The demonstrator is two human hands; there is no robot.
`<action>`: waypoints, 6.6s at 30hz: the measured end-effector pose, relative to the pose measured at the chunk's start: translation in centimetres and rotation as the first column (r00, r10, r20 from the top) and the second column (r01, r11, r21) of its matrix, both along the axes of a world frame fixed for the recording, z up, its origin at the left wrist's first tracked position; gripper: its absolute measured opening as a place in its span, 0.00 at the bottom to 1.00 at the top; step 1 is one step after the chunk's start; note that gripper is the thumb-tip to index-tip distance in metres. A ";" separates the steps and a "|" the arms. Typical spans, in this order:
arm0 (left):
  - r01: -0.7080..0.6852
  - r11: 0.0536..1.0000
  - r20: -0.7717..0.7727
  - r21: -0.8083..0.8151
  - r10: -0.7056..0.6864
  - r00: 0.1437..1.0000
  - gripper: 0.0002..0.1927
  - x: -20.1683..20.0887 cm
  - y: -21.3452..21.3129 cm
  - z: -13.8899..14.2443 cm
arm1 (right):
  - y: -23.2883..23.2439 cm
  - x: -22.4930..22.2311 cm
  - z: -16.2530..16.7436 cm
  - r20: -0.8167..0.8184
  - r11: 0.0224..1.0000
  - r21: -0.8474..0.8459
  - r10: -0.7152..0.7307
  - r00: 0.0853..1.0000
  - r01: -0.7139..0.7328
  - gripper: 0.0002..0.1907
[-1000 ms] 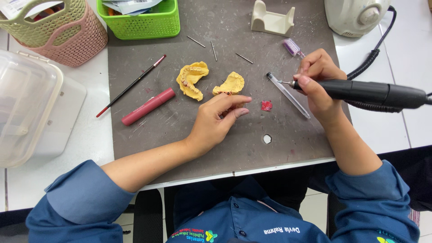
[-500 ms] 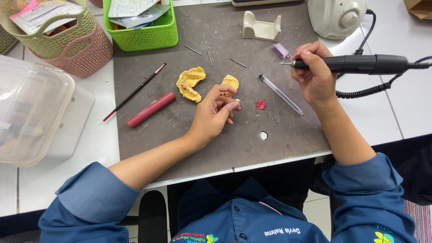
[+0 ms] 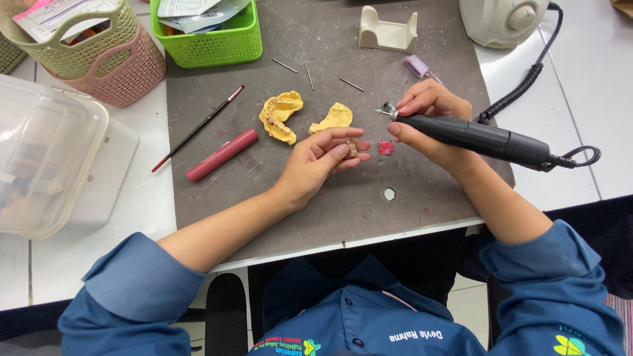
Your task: The person uses a rotary handpiece to grind and shape a small dental prosthesis component, then places it into a yellow dental cast to check fit. They repeat the grinding and fitting steps several times, adjusting the component until it seats properly in the cast.
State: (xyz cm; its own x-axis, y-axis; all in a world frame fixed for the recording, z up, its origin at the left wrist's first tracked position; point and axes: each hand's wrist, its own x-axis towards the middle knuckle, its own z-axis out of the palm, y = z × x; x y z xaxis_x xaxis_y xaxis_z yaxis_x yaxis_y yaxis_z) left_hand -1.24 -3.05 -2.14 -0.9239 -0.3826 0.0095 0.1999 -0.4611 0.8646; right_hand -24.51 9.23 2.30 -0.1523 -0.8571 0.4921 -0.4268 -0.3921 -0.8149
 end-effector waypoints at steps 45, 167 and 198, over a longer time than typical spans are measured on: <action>-0.163 0.975 -0.013 -0.151 0.163 0.987 0.14 1.0 2.1 1.1 | 2.2 4.2 0.3 0.132 0.988 0.008 0.150 0.980 -0.153 0.12; -0.074 0.939 0.169 -0.337 0.137 0.976 0.09 0.8 -0.1 -0.4 | -8.6 -9.7 4.1 -0.184 0.855 0.275 -0.402 0.897 0.440 0.20; -0.180 0.974 -0.048 -0.137 0.175 0.983 0.26 1.6 1.2 2.7 | -2.4 5.4 8.4 -0.746 0.967 0.035 0.193 0.637 -0.253 0.16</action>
